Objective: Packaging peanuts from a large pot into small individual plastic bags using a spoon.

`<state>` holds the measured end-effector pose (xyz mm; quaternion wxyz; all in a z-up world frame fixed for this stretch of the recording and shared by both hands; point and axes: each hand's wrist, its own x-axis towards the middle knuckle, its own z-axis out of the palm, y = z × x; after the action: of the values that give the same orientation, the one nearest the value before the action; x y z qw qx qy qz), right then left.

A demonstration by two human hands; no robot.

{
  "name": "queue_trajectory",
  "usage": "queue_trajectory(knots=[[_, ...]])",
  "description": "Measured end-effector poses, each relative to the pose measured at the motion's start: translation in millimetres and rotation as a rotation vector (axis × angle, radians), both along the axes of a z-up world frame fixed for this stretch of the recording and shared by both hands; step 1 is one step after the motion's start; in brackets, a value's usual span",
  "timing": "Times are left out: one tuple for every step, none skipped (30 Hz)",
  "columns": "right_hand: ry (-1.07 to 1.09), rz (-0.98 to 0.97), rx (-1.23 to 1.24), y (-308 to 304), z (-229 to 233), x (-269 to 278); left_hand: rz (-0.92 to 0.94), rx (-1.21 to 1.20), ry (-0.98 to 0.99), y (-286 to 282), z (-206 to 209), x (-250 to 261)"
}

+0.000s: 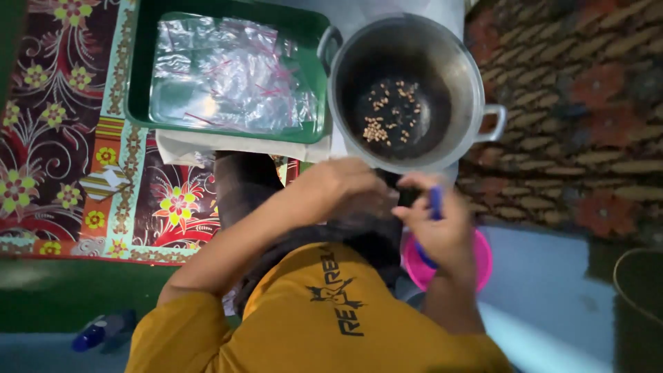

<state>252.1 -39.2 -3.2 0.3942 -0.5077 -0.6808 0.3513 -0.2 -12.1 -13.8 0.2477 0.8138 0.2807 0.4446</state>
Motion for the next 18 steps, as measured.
queue_trajectory(knots=[[-0.079,0.03,0.014,0.9,-18.6,-4.3,-0.013,-0.022,-0.01,-3.0,-9.0,-1.1],[-0.157,0.06,0.029,1.8,-37.5,-8.7,-0.025,-0.044,-0.021,-6.0,-18.2,-2.3],[-0.162,0.084,0.031,3.2,-41.0,-13.8,-0.001,-0.043,-0.027,-9.1,-25.7,-5.2],[-0.158,0.086,0.055,4.5,-44.9,-18.8,0.029,-0.153,-0.061,-12.3,-33.4,-7.9],[-0.152,0.086,0.074,3.7,-49.0,-23.9,0.056,-0.266,-0.096,-16.8,-41.3,-10.5],[-0.156,0.108,0.072,3.4,-49.6,-27.0,0.077,-0.269,-0.104,-21.5,-44.5,-12.4],[-0.169,0.13,0.07,4.0,-50.4,-30.8,0.091,-0.332,-0.1,-25.0,-47.4,-15.1],[-0.181,0.151,0.067,4.5,-51.3,-34.6,0.104,-0.396,-0.097,-28.4,-50.4,-17.6],[-0.186,0.174,0.063,3.9,-53.7,-38.2,0.125,-0.401,-0.107,-32.4,-56.6,-18.2],[-0.194,0.196,0.065,3.1,-56.1,-41.7,0.115,-0.441,-0.135,-36.4,-62.7,-18.4],[-0.202,0.212,0.071,1.9,-58.2,-44.8,0.098,-0.477,-0.163,-39.1,-68.5,-18.4],[-0.207,0.227,0.07,1.6,-63.0,-46.5,0.111,-0.477,-0.172,-42.9,-73.6,-19.2],[-0.21,0.232,0.045,1.0,-67.8,-47.5,0.137,-0.518,-0.168,-46.0,-78.7,-19.5],[-0.213,0.236,0.02,0.7,-72.4,-48.2,0.163,-0.559,-0.164,-48.9,-83.6,-19.3],[-0.219,0.242,0.02,-1.2,-71.0,-51.1,0.167,-0.559,-0.171,-50.4,-88.2,-19.5],[-0.234,0.239,0.044,-2.9,-69.4,-53.6,0.179,-0.556,-0.165,-51.9,-92.4,-19.2],[-0.245,0.234,0.07,-4.4,-68.5,-57.3,0.191,-0.552,-0.156,-52.8,-96.5,-20.3],[-0.247,0.239,0.071,-3.0,-67.6,-58.6,0.195,-0.551,-0.159,-48.8,-92.7,-22.9]])
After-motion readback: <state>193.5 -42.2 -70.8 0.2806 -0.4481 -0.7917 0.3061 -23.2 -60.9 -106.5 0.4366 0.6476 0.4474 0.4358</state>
